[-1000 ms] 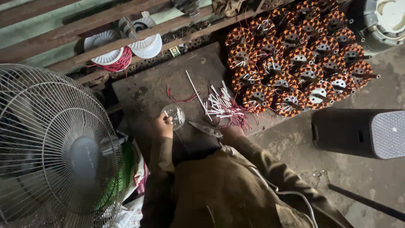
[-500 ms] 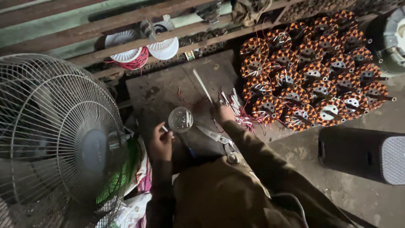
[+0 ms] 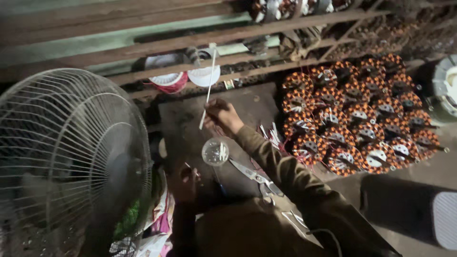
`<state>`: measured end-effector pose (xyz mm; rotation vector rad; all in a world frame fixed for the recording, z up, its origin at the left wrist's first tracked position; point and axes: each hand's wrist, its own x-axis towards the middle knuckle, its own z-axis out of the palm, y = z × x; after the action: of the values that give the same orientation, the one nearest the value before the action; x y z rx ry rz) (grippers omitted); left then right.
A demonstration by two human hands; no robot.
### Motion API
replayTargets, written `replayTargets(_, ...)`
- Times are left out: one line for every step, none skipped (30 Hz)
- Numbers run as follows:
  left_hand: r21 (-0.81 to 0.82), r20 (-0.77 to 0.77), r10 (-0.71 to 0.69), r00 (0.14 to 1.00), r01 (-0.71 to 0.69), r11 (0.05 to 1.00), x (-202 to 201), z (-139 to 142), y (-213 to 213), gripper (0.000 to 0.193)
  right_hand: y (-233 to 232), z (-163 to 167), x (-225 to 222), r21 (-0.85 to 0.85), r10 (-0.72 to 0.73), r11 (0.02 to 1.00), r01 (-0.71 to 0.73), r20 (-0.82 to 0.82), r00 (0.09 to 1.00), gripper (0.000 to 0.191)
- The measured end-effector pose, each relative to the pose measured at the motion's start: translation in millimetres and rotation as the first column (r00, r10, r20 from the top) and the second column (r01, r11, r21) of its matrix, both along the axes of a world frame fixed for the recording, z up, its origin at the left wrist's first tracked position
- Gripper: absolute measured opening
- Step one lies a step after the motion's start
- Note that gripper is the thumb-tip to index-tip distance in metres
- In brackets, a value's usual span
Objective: The person inserts white plastic tubes into the ends of red wires, then gathers the prepared wires into a bundle. The person works at a cluttered table with many copper-wound motor stators nearby.
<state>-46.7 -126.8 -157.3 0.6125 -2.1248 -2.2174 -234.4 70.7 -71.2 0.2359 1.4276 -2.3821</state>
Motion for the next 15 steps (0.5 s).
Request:
replayTargets(-0.069, -0.033, -0.008, 0.999, 0.006, 0.998, 2, 0, -4, 0.047, -14, 2, -11, -0.050, -0.049, 0.998, 0.048, -0.016, 0.999, 0.011)
replayTargets(-0.139, -0.063, -0.019, 0.998, 0.011, 0.990, 6, 3, -10, 0.044, -29, 2, -23, -0.103, -0.099, 0.990, 0.096, -0.028, 0.995, 0.011)
replayTargets(-0.209, -0.092, -0.034, 0.995, 0.014, 0.978, 8, 5, -16, 0.041, -45, 3, -38, -0.106, -0.147, 0.984, 0.142, -0.048, 0.988, 0.009)
replayTargets(-0.148, -0.062, -0.004, 0.998, -0.005, 0.989, 8, 7, -20, 0.041, -59, 5, -55, -0.108, -0.196, 0.976, 0.189, -0.067, 0.978, 0.008)
replayTargets(-0.086, -0.026, 0.022, 0.999, -0.024, 0.996, 10, 9, -24, 0.041, -71, 7, -71, -0.110, -0.245, 0.966, 0.236, -0.082, 0.966, 0.007)
replayTargets(-0.023, 0.014, 0.047, 0.999, -0.047, 0.999, 11, 12, -28, 0.041, -80, 12, -90, -0.178, -0.253, 0.957, 0.228, -0.133, 0.958, 0.012)
replayTargets(-0.033, -0.006, 0.051, 0.999, -0.051, 0.998, 12, 14, -32, 0.042, -86, 19, -110, -0.244, -0.263, 0.945, 0.216, -0.180, 0.948, 0.018)
replayTargets(-0.045, -0.026, 0.051, 0.998, -0.052, 0.998, 12, 17, -37, 0.042, -88, 28, -129, -0.236, -0.185, 0.960, 0.148, -0.144, 0.972, 0.015)
replayTargets(-0.057, -0.042, 0.049, 0.998, -0.051, 0.997, 11, 19, -41, 0.042, -83, 39, -148, -0.231, -0.108, 0.969, 0.082, -0.102, 0.989, 0.015)
replayTargets(-0.072, -0.020, 0.050, 0.999, -0.051, 0.996, 12, 21, -47, 0.041, -77, 48, -162, -0.232, -0.032, 0.972, 0.019, -0.052, 0.998, 0.019)
replayTargets(-0.087, 0.001, 0.047, 0.999, -0.047, 0.995, 10, 21, -51, 0.041, -72, 53, -170, -0.238, 0.039, 0.970, -0.039, -0.003, 0.999, 0.024)
replayTargets(-0.100, 0.026, 0.040, 0.999, -0.038, 0.994, 8, 22, -57, 0.041, -65, 51, -172, -0.049, 0.081, 0.995, -0.087, -0.111, 0.991, 0.024)
replayTargets(-0.075, 0.008, 0.031, 1.000, -0.030, 0.997, 7, 20, -62, 0.040, -57, 45, -168, 0.145, 0.141, 0.983, -0.113, -0.199, 0.970, 0.024)
replayTargets(-0.046, -0.009, 0.020, 1.000, -0.020, 0.999, 6, 18, -65, 0.040, -47, 36, -160, 0.338, 0.216, 0.934, -0.118, -0.268, 0.939, 0.025)
replayTargets(-0.009, -0.027, 0.010, 1.000, -0.010, 1.000, 5, 14, -64, 0.039, -35, 22, -145, 0.358, 0.215, 0.928, -0.108, -0.275, 0.937, 0.025)
